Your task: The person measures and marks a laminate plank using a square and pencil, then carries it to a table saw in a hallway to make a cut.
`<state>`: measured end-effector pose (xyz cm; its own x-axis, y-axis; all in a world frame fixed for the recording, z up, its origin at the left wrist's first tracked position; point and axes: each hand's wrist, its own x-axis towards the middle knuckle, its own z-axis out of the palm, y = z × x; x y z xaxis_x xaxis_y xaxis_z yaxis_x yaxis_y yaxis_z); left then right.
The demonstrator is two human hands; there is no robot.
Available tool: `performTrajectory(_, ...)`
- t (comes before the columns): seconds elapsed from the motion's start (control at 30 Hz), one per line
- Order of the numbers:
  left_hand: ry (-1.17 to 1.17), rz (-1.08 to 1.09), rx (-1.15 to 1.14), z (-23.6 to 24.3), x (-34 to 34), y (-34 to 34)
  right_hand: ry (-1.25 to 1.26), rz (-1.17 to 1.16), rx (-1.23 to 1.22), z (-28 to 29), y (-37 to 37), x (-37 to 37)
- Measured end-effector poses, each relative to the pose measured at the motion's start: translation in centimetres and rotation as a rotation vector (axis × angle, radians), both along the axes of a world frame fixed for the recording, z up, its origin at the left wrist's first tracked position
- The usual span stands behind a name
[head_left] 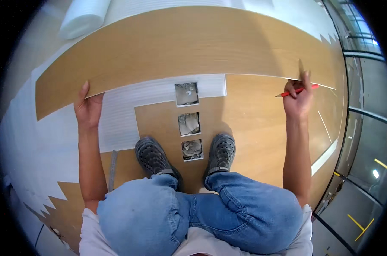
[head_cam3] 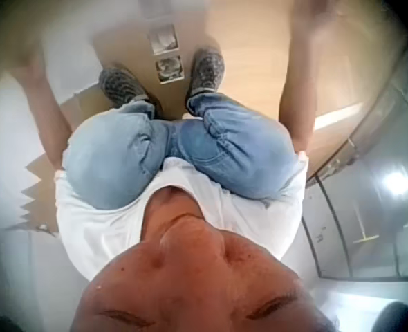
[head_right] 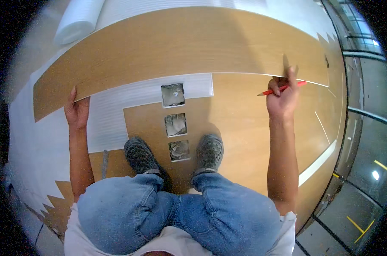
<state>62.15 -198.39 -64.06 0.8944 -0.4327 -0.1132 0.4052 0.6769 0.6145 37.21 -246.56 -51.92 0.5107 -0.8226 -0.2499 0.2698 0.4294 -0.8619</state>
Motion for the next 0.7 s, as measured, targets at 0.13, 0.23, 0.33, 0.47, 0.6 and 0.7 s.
performTrajectory(0.13,0.162,0.241,0.142,-1.8,0.4,6.1,0.120,0.151,0.208,-8.5,1.4,0.5)
performTrajectory(0.23,0.226,0.370,0.243,-3.1,-1.2,8.4,0.169,0.293,0.399,-12.6,5.0,1.6)
performTrajectory(0.33,0.264,0.350,0.277,-5.8,-3.8,8.9,0.157,0.513,0.554,-16.8,8.7,1.5)
performTrajectory(0.47,0.299,0.272,0.339,-9.0,-5.6,5.0,0.248,0.638,0.598,-18.6,13.9,2.1)
performTrajectory(0.6,0.403,0.266,0.279,-11.3,-5.1,10.4,0.210,0.698,0.560,-17.7,16.2,2.6)
performTrajectory(0.7,0.320,0.296,0.298,-12.7,-4.1,13.4,0.215,0.627,0.553,-18.4,15.4,2.1)
